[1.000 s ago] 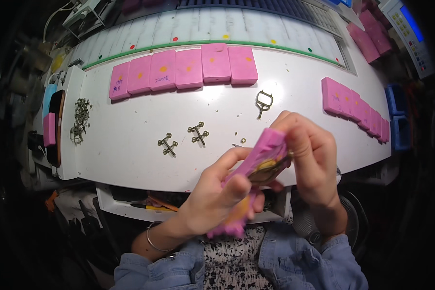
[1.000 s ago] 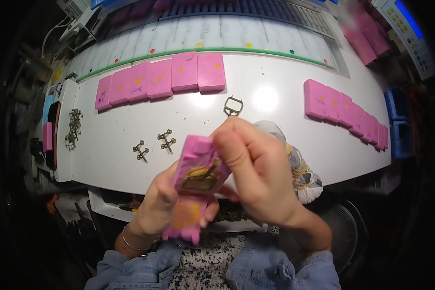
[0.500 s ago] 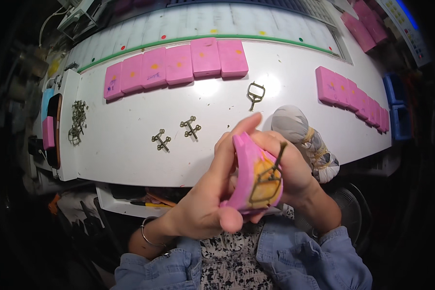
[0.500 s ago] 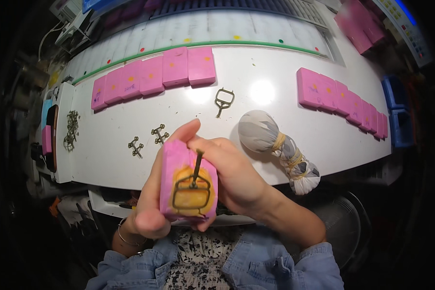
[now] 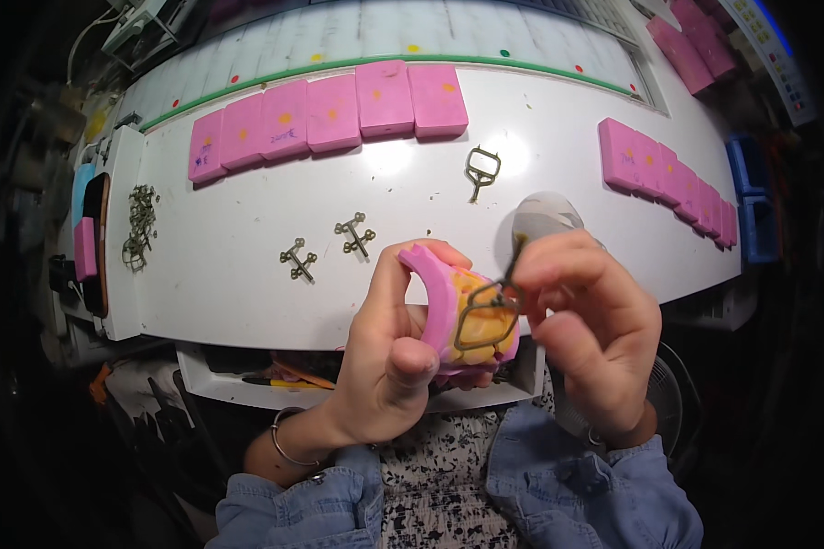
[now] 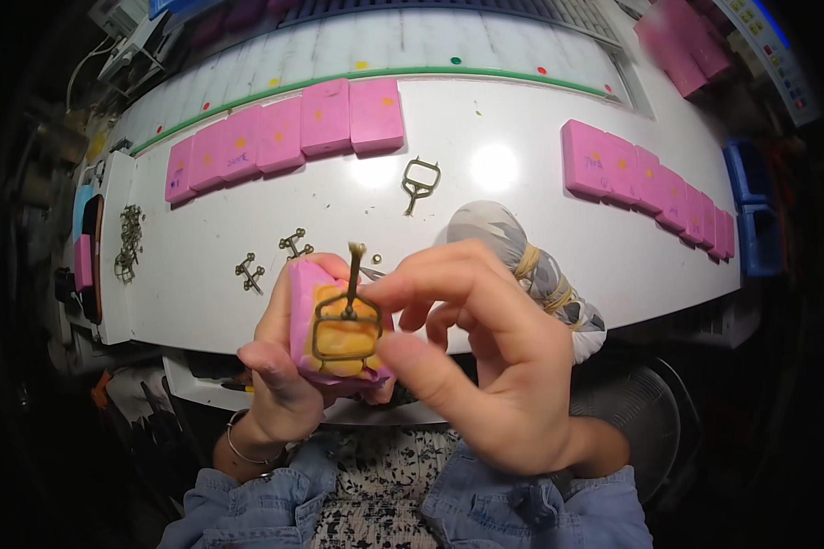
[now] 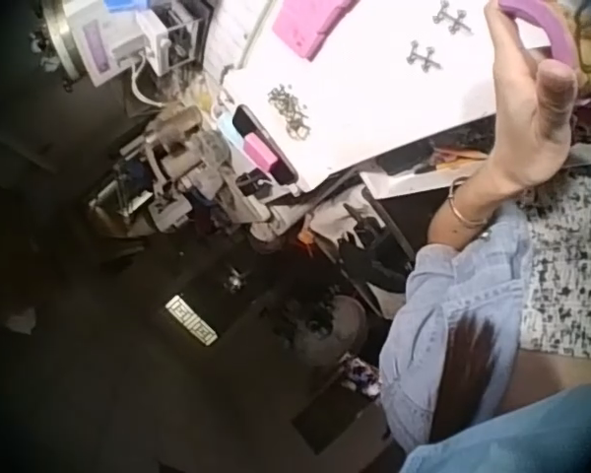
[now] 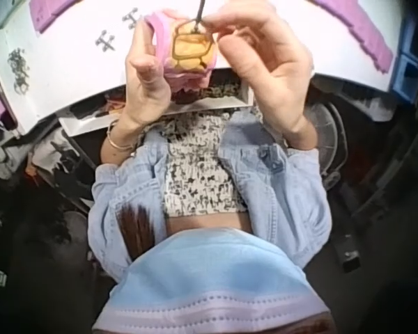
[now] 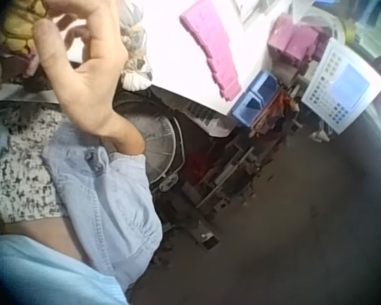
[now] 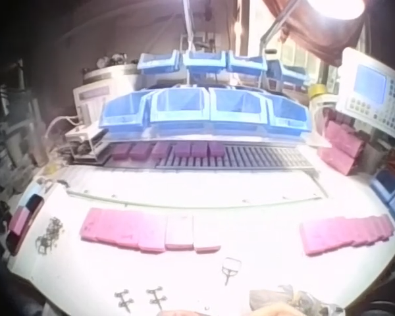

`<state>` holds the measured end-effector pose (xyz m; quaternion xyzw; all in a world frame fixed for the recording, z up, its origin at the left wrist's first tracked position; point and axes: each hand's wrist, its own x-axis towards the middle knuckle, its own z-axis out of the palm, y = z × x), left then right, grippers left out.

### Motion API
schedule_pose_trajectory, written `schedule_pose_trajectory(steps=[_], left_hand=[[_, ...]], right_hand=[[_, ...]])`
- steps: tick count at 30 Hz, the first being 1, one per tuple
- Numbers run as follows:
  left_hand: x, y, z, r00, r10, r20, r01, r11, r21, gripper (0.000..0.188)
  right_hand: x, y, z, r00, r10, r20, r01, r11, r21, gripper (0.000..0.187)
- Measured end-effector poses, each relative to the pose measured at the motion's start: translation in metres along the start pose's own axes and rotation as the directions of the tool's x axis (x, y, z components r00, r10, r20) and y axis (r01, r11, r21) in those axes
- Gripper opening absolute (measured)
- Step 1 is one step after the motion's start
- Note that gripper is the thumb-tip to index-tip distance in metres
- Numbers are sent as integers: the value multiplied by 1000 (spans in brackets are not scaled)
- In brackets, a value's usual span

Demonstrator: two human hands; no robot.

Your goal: Assembling small metal jewelry-like components using rubber molds and hand tools at a workshop station.

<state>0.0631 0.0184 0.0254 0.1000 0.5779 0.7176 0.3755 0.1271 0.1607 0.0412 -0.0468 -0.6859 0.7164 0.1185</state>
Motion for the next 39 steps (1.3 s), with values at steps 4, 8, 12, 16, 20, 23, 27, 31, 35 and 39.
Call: schedule_pose_trajectory(steps=[4,8,12,16,20,23,27,31,35,39], left_hand=[[1,0,1,1000,-9,-25,10,999,39,105],[1,-1,-1,1000,-5,-10,5,999,50,104],[0,-1,-1,999,18,-51,-13,996,93,102],[1,-9,-11,995,59,79,-48,990,-130,92],[2,-14,-13,995,61,80,-51,990,-129,90],[3,-16,-13,993,89,74,-81,991,-104,88],[5,-19,-15,990,113,87,-109,993,-55,86],[4,-20,-16,988,127,92,-125,992,-31,83],[4,-17,-20,989,110,95,-111,994,6,82],[5,-20,-20,987,113,112,-111,993,-26,80]], right_hand=[[1,-2,-1,996,94,1,-94,993,69,17],[1,-3,-3,995,87,37,-87,996,1,13],[-1,-6,-1,995,94,33,-93,995,-46,10],[-1,-8,-2,998,64,1,-64,991,-115,11],[7,-13,5,967,243,-79,-242,970,23,15],[11,-7,1,980,190,64,-183,978,-99,20],[11,-7,0,981,165,106,-154,983,-104,22],[12,-7,1,982,155,103,-137,977,-161,17],[13,-1,5,981,180,76,-174,981,-80,16],[12,-1,8,983,179,48,-177,983,-45,16]])
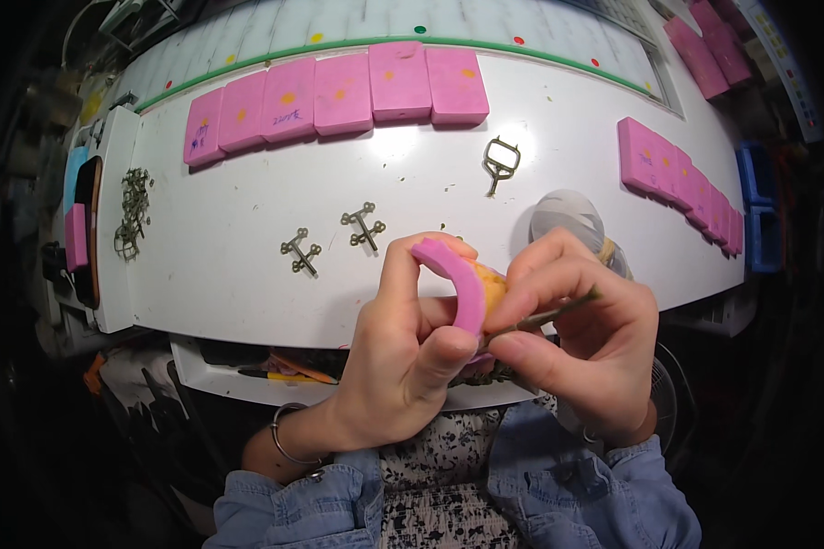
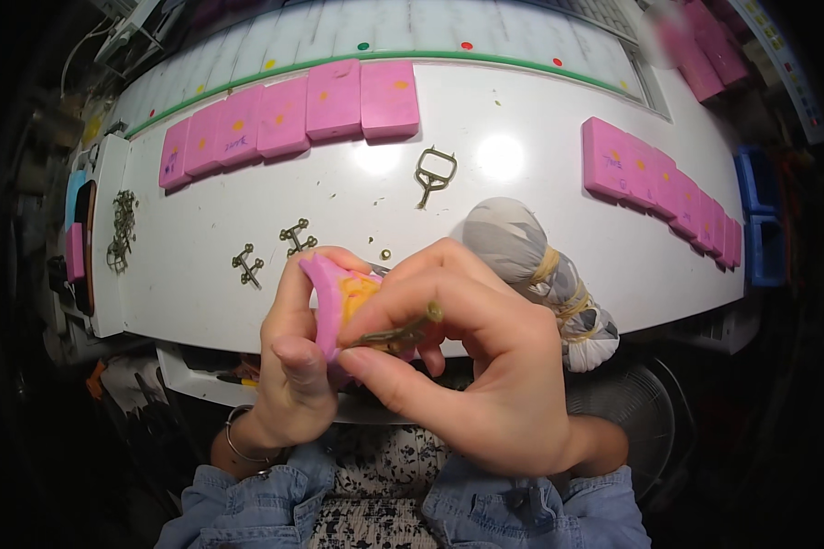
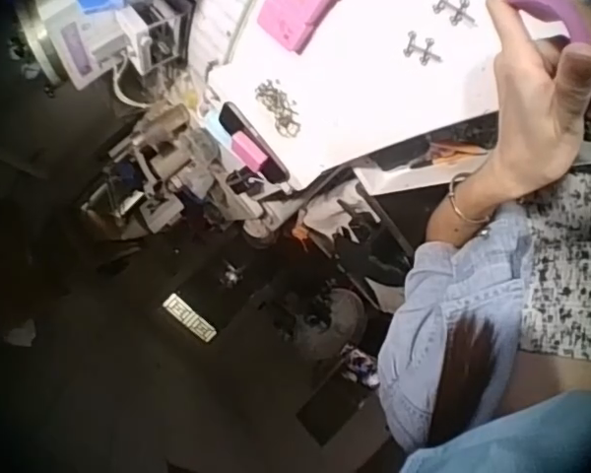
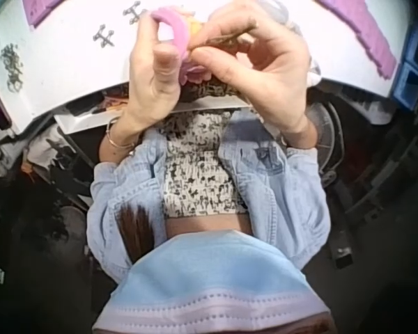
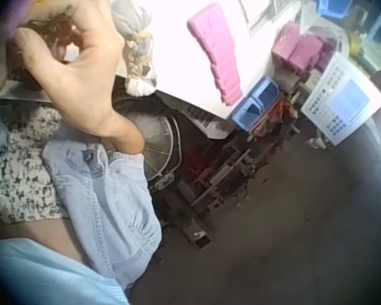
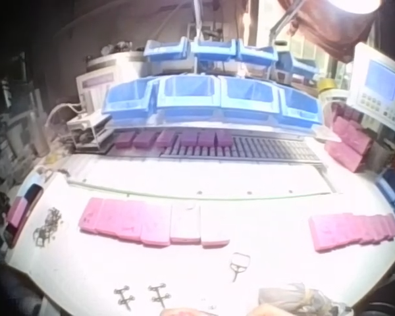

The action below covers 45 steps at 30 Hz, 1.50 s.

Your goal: Assembling small metal jewelry-like components using rubber molds and hand tools at a workshop station.

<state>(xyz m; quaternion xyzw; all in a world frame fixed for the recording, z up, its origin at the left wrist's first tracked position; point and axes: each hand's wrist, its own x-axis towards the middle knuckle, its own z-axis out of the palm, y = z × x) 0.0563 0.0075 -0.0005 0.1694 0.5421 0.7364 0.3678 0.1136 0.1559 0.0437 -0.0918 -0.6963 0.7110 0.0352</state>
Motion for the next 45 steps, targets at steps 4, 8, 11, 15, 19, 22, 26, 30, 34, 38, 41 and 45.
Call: schedule_pose_trajectory(steps=[4,8,11,15,19,22,26,30,34,38,41,45], left_hand=[[0,-2,-1,1000,1,16,-1,999,-44,79],[1,-4,-5,1000,10,11,-9,998,-59,79],[0,2,-4,1000,-3,20,5,997,-81,79],[5,4,-7,998,-46,-48,49,997,60,84],[8,-5,-11,996,-10,-86,18,996,90,81],[5,-7,-18,999,18,-28,-17,999,36,75],[9,-6,-16,997,34,-73,-32,999,26,80],[15,-6,-13,1000,28,0,-28,1000,-15,84],[15,-11,-13,998,51,-23,-51,999,-10,85],[18,-9,-8,998,68,-19,-67,998,16,83],[17,-4,-6,961,233,-146,-200,957,210,80],[13,-5,-13,994,105,-20,-105,994,-12,68]], right_hand=[[1,0,3,1000,13,-14,-13,1000,21,14],[3,1,8,999,5,-35,-1,995,104,13],[4,0,6,999,13,-50,-7,992,123,11],[20,-12,-18,991,57,-122,-79,980,-180,7],[66,5,-48,993,16,-119,-89,763,-640,22],[61,11,-53,994,-80,-74,-1,670,-743,33],[15,8,-72,990,-133,40,103,514,-851,60],[-15,10,-65,998,-4,68,61,495,-867,69],[-16,-14,-38,978,-194,80,182,594,-784,63],[-24,-7,-10,886,-452,106,370,550,-749,64],[-21,-5,-14,865,-426,264,465,487,-739,67],[-27,-5,-18,901,-416,125,378,611,-695,67]])
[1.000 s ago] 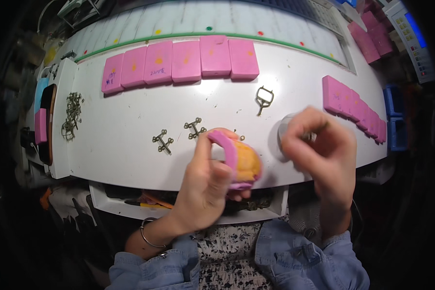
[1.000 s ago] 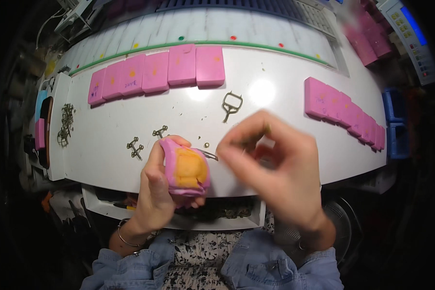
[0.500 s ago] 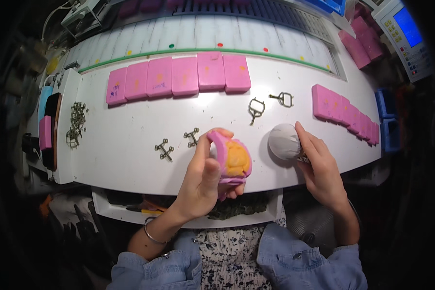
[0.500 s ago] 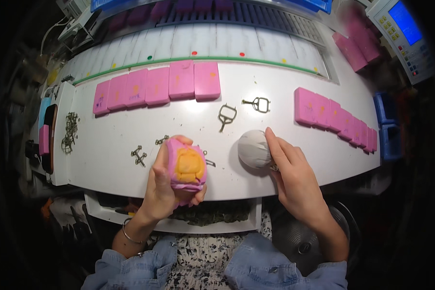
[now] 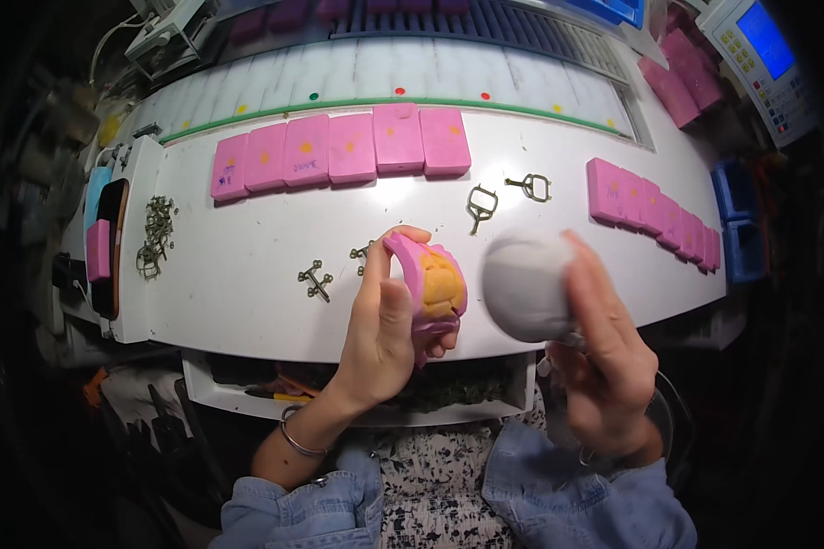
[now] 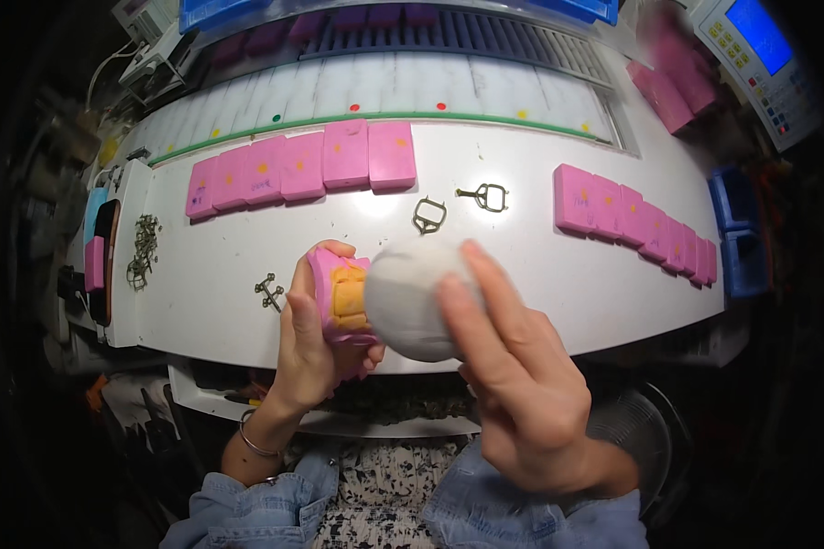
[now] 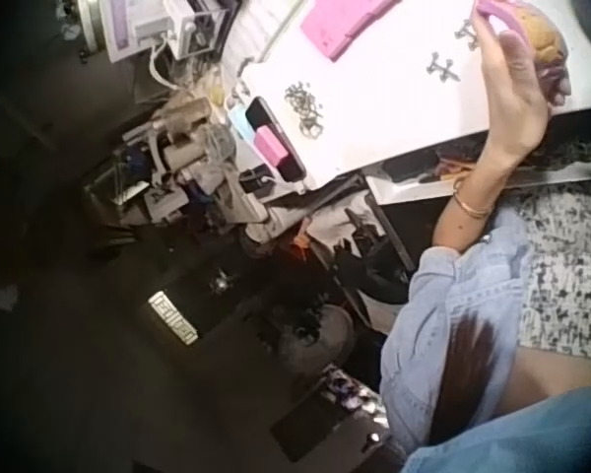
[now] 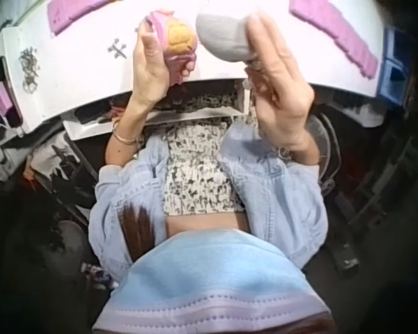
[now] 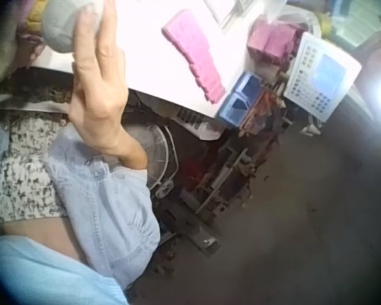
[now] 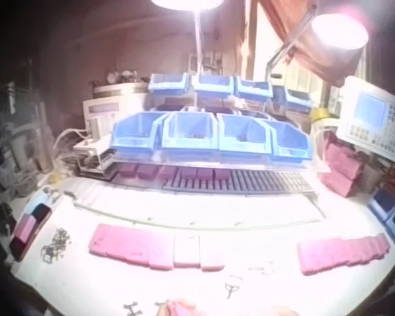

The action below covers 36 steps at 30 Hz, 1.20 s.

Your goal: Assembling small metal jewelry-like components using rubber molds and hand tools at a workshop station.

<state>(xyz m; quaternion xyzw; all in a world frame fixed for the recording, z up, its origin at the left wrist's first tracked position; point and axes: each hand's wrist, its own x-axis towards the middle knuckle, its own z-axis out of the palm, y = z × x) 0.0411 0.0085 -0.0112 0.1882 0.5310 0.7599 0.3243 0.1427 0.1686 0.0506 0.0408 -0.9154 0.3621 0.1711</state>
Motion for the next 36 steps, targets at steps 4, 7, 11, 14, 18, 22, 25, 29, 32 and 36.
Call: schedule_pose_trajectory(steps=[4,7,11,14,18,22,25,29,32,36], left_hand=[[6,5,11,991,92,-95,-76,984,160,61],[4,7,10,994,22,-109,-11,994,105,49],[21,-6,16,831,555,45,-452,626,635,41],[7,6,18,972,223,-67,-187,920,345,41],[4,11,12,995,-95,-43,91,992,-93,41],[1,20,18,1000,10,9,-11,994,108,45],[1,14,13,998,-27,57,24,998,52,45],[8,16,17,996,-36,87,33,999,30,45],[9,14,15,995,-33,93,17,985,172,47],[5,6,17,997,-27,72,23,998,52,47]], right_hand=[[-9,-6,15,997,-9,-75,4,998,-68,65],[-3,-3,6,999,-9,-31,8,1000,-20,63],[-8,2,23,971,-209,-120,190,970,-151,57],[1,-4,7,994,-102,36,102,995,-14,65],[-3,-9,-4,936,283,-211,-228,940,253,63],[5,-7,-7,991,130,21,-132,980,147,62],[8,-8,-21,979,153,135,-183,951,249,64],[0,-10,-4,998,32,54,-35,998,51,71],[12,3,-10,981,99,169,-141,955,261,65],[19,22,-21,828,380,411,-553,439,708,62]])
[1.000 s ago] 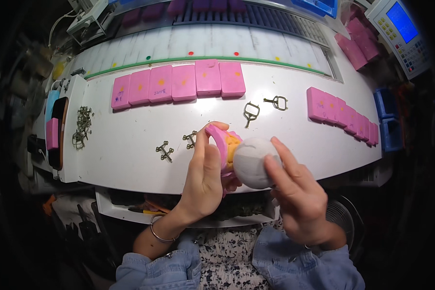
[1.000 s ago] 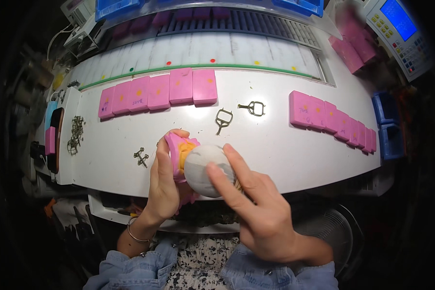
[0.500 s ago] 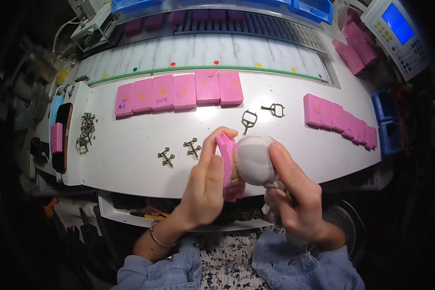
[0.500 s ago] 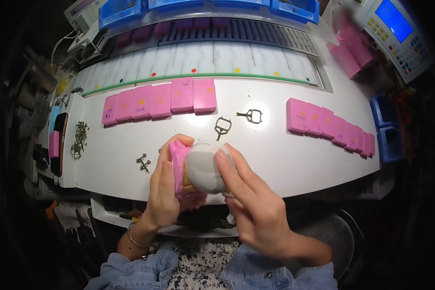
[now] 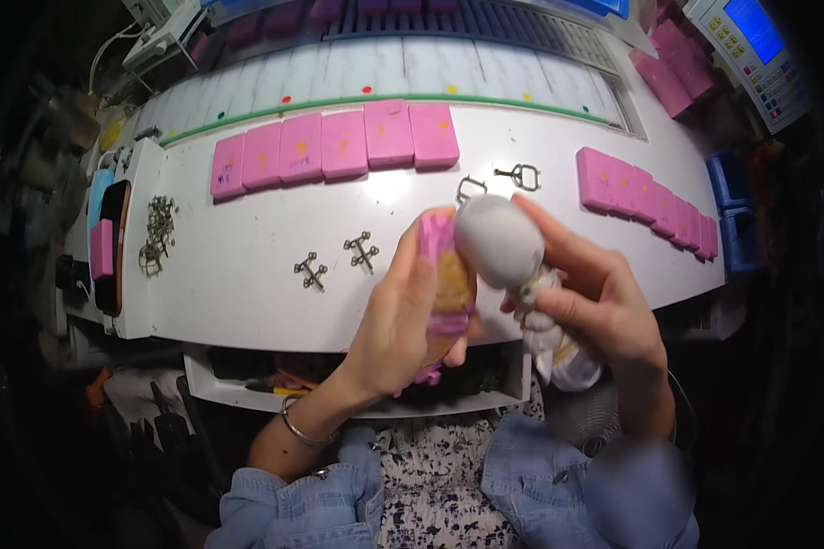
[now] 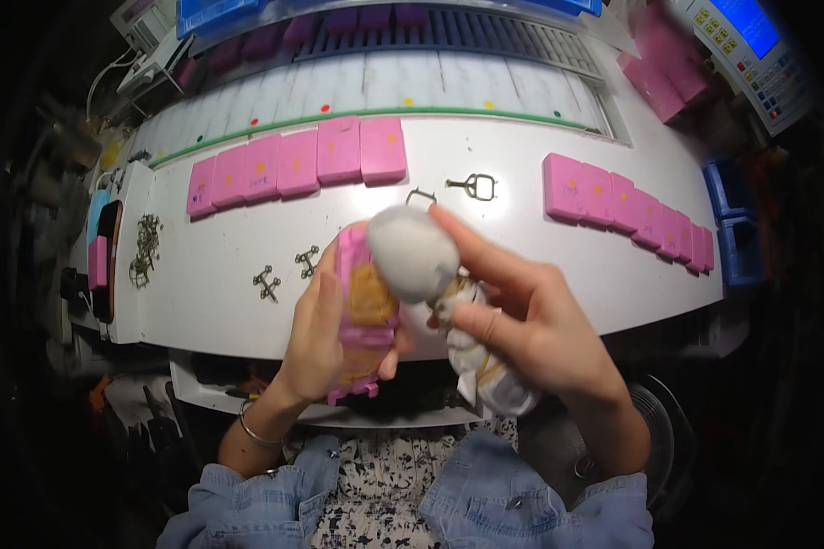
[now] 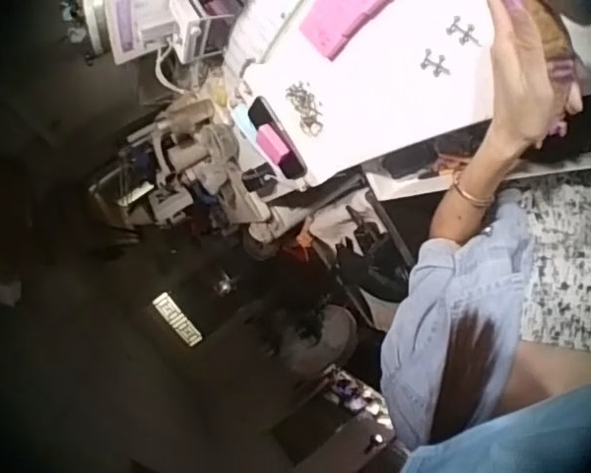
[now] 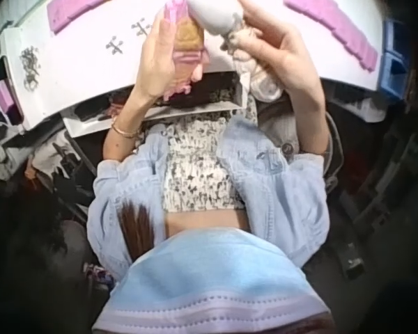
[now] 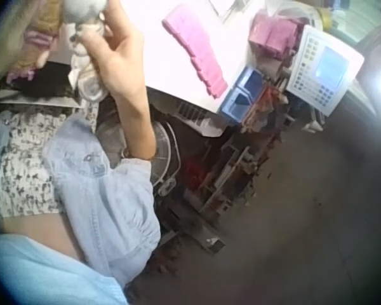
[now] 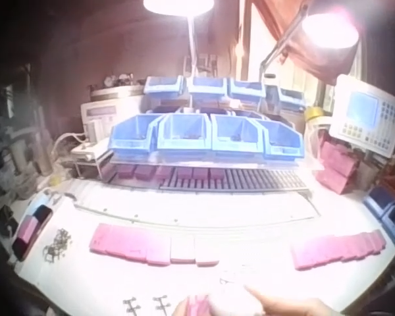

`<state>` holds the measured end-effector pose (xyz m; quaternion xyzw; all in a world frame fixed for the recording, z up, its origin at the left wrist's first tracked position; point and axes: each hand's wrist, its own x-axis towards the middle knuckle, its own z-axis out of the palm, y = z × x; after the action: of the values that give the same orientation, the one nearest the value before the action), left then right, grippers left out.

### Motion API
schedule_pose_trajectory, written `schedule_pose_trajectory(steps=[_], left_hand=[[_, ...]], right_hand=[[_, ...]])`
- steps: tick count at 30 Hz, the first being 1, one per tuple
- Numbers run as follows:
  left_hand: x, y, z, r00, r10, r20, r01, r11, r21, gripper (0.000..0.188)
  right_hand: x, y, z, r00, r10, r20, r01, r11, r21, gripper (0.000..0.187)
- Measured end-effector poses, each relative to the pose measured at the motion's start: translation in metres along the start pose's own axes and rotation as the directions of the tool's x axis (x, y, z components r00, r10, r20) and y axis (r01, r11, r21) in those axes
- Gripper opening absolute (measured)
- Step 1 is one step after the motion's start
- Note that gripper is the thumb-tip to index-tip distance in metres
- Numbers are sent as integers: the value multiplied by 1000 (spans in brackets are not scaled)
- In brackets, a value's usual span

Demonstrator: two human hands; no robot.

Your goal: Assembling small metal jewelry-like components using rubber molds and hand tools at a workshop station.

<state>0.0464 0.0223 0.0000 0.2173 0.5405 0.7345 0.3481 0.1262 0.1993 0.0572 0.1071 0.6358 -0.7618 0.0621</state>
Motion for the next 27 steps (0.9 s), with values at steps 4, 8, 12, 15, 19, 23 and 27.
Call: schedule_pose_trajectory(steps=[4,8,12,15,19,23,27], left_hand=[[5,-10,-9,983,-161,-89,133,956,-261,54],[6,2,2,950,-53,-308,-5,983,-185,56],[6,-4,-3,934,214,-286,-182,974,135,48],[6,-12,-7,928,195,-317,-184,981,65,51],[13,1,7,937,124,-326,-190,965,-181,59],[10,-17,2,901,153,-406,-186,982,-44,55],[12,-18,-16,962,48,-268,-34,998,56,55]], right_hand=[[-9,8,10,985,-154,-78,128,953,-273,61],[-27,34,33,733,-678,55,405,371,-836,69],[-20,33,46,919,-343,196,328,387,-862,74],[-22,26,40,896,-412,168,359,447,-819,73],[-19,41,46,799,-550,245,446,267,-854,69],[-15,40,36,877,-418,237,383,311,-870,74],[-13,41,11,847,-513,140,243,139,-960,66]])
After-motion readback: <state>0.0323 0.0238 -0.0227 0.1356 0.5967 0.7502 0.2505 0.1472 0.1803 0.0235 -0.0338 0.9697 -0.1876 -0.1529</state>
